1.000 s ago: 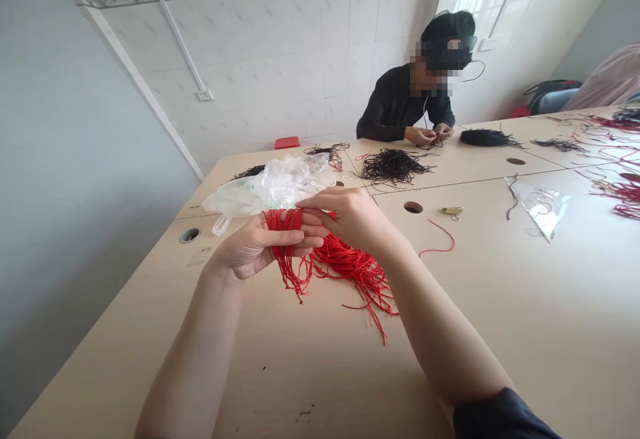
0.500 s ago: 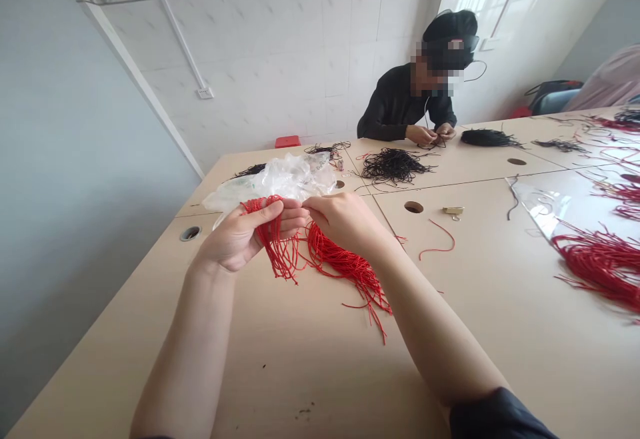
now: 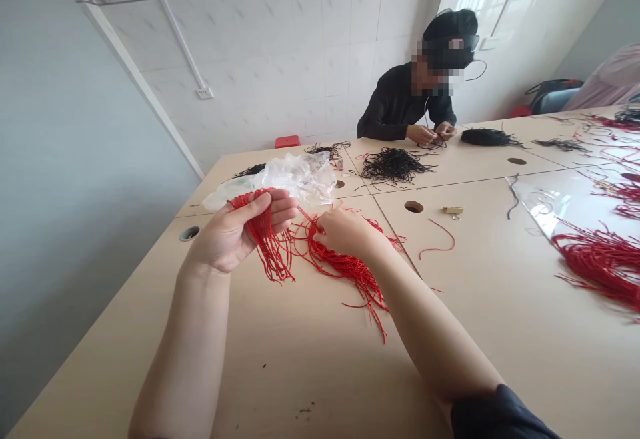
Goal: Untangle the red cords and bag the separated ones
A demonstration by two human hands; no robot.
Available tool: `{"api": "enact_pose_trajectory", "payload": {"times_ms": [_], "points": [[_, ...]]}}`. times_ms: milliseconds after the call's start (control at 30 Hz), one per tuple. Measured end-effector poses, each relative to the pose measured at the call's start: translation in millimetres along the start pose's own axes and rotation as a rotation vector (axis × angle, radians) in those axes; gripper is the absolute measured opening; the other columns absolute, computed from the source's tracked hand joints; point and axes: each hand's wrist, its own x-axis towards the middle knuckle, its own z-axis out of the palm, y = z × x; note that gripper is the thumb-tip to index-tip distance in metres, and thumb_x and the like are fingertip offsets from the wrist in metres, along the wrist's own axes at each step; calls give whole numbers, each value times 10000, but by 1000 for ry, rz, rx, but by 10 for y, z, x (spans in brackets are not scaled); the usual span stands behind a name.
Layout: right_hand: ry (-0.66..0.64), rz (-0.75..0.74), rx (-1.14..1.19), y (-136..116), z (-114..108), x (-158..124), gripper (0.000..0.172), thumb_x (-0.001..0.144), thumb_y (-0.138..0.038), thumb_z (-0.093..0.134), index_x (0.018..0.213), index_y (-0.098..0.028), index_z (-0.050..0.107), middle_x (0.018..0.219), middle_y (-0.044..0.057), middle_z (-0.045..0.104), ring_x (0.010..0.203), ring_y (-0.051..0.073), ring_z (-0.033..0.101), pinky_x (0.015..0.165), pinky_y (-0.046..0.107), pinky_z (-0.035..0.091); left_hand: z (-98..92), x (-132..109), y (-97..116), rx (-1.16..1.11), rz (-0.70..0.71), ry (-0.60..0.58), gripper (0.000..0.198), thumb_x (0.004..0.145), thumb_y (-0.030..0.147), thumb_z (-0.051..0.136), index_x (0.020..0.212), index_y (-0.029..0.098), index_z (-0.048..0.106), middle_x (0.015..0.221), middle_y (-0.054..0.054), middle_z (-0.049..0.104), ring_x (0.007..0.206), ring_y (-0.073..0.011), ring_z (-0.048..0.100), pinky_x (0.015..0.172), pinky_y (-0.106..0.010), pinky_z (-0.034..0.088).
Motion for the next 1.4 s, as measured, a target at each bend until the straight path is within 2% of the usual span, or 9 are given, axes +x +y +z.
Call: {"api": "enact_pose_trajectory", "payload": {"times_ms": [100,233,333,500,667,867,967,1133,1400], "points": [[99,-34,158,-40,-134,-91,238,862,-377,543,705,-199,555,647,14,553,549,122,430,496,269,291,6,38,-39,-33,38,52,188,874,209,624,1010,126,723,1080,-126,728,1037,-251,680,931,-340,536],[293,-79,432,-202,-281,-190,425,955,-469,406,694,-191,593,581,-8,518,538,109,418,514,271,300,29,99,-104,-70,49,133,180,884,200,610,1003,120,719,1059,-110,736,1043,-220,677,925,-299,533],[272,-193,636,-331,-257,-189,435,963,-479,399,752,-180,632,638,-7,564,554,94,440,529,260,316,38,136,-145,-80,79,179,183,890,198,601,1007,117,715,1059,-107,736,1049,-209,674,908,-274,537],[268,-248,704,-422,-102,-115,272,895,-410,554,808,-183,675,719,-7,643,632,102,504,608,250,383,9,165,-163,-144,77,212,192,905,188,576,1032,121,704,1177,-100,694,1123,-206,636,940,-271,523],[179,-260,696,-390,-48,-92,201,872,-362,589,826,-193,687,689,-30,641,594,92,492,582,235,390,-45,179,-70,-296,24,261,235,946,127,486,1084,101,674,1114,-84,721,1072,-157,662,924,-227,530],[5,-411,623,-360,72,-13,129,860,-290,625,866,-201,720,792,-10,704,682,107,591,650,236,442,-191,91,198,-460,70,376,414,1010,121,295,1360,188,505,1045,-46,745,962,-117,701,875,-203,547],[-63,-503,663,-382,143,26,126,862,-282,630,885,-198,722,796,-8,718,692,106,617,665,233,457,-287,47,271,-470,124,380,425,1012,123,287,1376,198,491,1013,-38,753,956,-115,703,850,-189,552],[-249,-572,818,-389,182,27,126,868,-232,617,950,-191,703,970,26,744,894,131,685,802,247,494,-378,49,280,-428,164,409,417,1009,135,303,1359,208,518,975,-29,762,963,-125,703,818,-180,560],[-420,-506,759,-337,314,142,150,850,-227,630,973,-210,714,1035,18,736,991,146,671,888,273,485,-457,-14,337,-431,183,348,473,993,110,290,1410,257,457,1011,-16,755,1044,-169,672,820,-236,576]]}}
